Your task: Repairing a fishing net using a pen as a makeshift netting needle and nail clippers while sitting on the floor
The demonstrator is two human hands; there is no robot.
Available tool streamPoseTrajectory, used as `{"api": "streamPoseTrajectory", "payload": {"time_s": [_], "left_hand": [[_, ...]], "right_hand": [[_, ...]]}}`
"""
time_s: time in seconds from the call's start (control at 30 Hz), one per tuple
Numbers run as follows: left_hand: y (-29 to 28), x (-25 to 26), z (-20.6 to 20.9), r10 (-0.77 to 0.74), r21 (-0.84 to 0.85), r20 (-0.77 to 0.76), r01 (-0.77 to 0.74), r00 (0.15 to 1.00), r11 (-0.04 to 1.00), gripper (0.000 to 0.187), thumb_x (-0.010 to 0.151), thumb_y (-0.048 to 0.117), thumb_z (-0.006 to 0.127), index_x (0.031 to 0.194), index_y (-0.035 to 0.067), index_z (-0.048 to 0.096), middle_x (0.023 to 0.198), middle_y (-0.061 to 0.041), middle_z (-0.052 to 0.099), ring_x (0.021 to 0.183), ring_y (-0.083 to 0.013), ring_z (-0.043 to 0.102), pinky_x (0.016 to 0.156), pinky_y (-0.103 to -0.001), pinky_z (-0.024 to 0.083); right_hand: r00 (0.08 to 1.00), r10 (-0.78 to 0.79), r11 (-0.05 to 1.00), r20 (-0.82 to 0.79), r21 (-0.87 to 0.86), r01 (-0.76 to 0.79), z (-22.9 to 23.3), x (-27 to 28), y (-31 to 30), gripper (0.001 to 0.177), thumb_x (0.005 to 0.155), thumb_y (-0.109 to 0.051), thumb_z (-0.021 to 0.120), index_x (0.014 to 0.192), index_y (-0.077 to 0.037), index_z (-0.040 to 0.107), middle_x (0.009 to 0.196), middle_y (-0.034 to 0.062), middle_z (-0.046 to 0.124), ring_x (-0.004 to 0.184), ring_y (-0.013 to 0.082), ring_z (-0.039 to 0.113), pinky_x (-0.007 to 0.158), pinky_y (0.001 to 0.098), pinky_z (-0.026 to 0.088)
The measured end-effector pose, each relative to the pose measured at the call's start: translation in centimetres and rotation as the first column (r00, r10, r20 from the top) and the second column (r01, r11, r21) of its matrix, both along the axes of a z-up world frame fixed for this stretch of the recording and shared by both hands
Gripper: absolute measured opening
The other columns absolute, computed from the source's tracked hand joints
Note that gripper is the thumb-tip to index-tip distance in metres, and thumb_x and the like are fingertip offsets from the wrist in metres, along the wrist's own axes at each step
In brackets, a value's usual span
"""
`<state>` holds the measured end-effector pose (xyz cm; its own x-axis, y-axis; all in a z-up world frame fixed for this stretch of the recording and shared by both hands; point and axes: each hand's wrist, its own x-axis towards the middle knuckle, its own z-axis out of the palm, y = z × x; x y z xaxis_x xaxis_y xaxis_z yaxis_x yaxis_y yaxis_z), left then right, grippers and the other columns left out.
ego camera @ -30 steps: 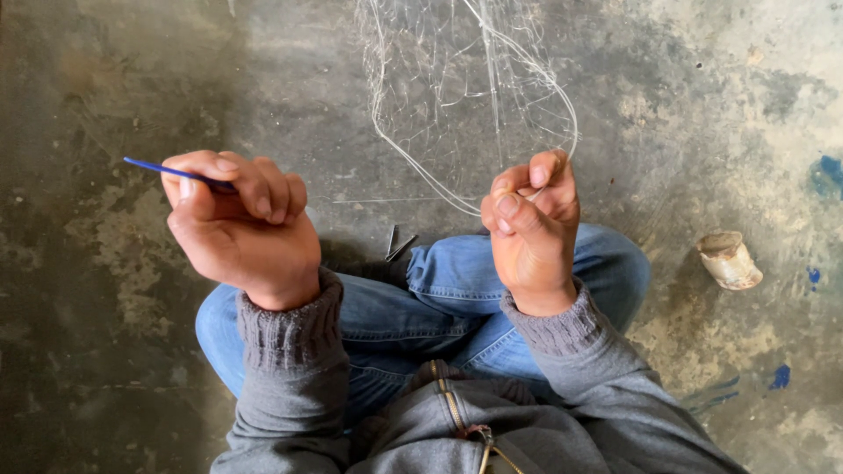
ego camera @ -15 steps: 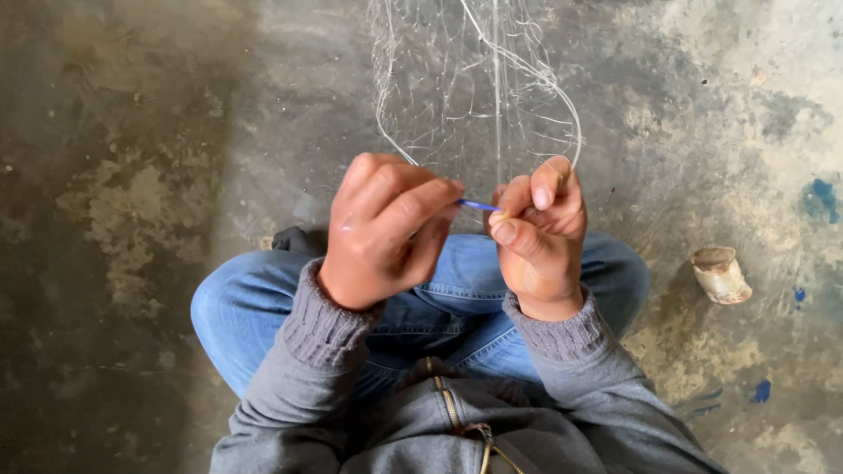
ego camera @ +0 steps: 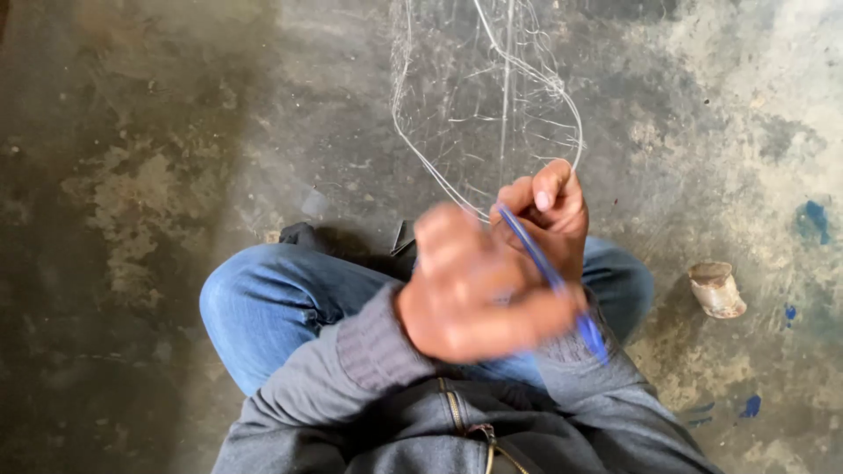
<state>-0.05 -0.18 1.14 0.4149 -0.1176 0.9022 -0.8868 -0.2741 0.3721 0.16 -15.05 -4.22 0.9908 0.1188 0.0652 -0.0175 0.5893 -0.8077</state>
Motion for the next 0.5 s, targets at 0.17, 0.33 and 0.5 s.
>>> {"api": "streamPoseTrajectory", "payload": {"time_s": [0.17,0.33,0.5], "left_hand": [[-1.4,-4.5,-1.8,-0.242,-0.018,-0.040,0.241,0.969,0.970,0.020,0.105,0.018,0.052,0.105,0.013,0.071,0.086,0.000,0.056,0.075,-0.0199,0.049,0.069,-0.037,0.039],[-1.8,-4.1,-4.9,-0.288,-0.387,-0.459,0.102,0.841,0.916,0.022,0.099,0.025,0.059,0.091,0.010,0.072,0.078,-0.008,0.065,0.066,-0.0310,0.062,0.057,-0.041,0.051],[-0.4,-2.5,-4.8,-0.293,-0.371,-0.706,0.016,0.645,0.928,0.010,0.098,0.013,0.061,0.098,0.006,0.068,0.069,-0.012,0.060,0.061,-0.0325,0.062,0.056,-0.042,0.051]], "right_hand": [[0.999,0.031,0.998,0.008,0.050,-0.032,0.5,0.9,-0.4,0.035,0.085,0.004,0.064,0.095,-0.017,0.039,0.077,0.0044,0.050,0.063,0.0108,0.035,0.053,0.0239,0.030],[0.995,0.089,0.977,0.039,0.189,-0.095,-0.7,1.3,-1.4,0.039,0.087,0.008,0.066,0.099,-0.017,0.039,0.081,0.0097,0.059,0.060,0.0101,0.043,0.053,0.0214,0.033],[0.997,0.074,0.976,-0.017,0.208,-0.069,-0.2,1.3,-1.3,0.040,0.083,0.005,0.069,0.096,-0.019,0.040,0.074,0.0055,0.053,0.058,0.0097,0.041,0.051,0.0202,0.033]]}}
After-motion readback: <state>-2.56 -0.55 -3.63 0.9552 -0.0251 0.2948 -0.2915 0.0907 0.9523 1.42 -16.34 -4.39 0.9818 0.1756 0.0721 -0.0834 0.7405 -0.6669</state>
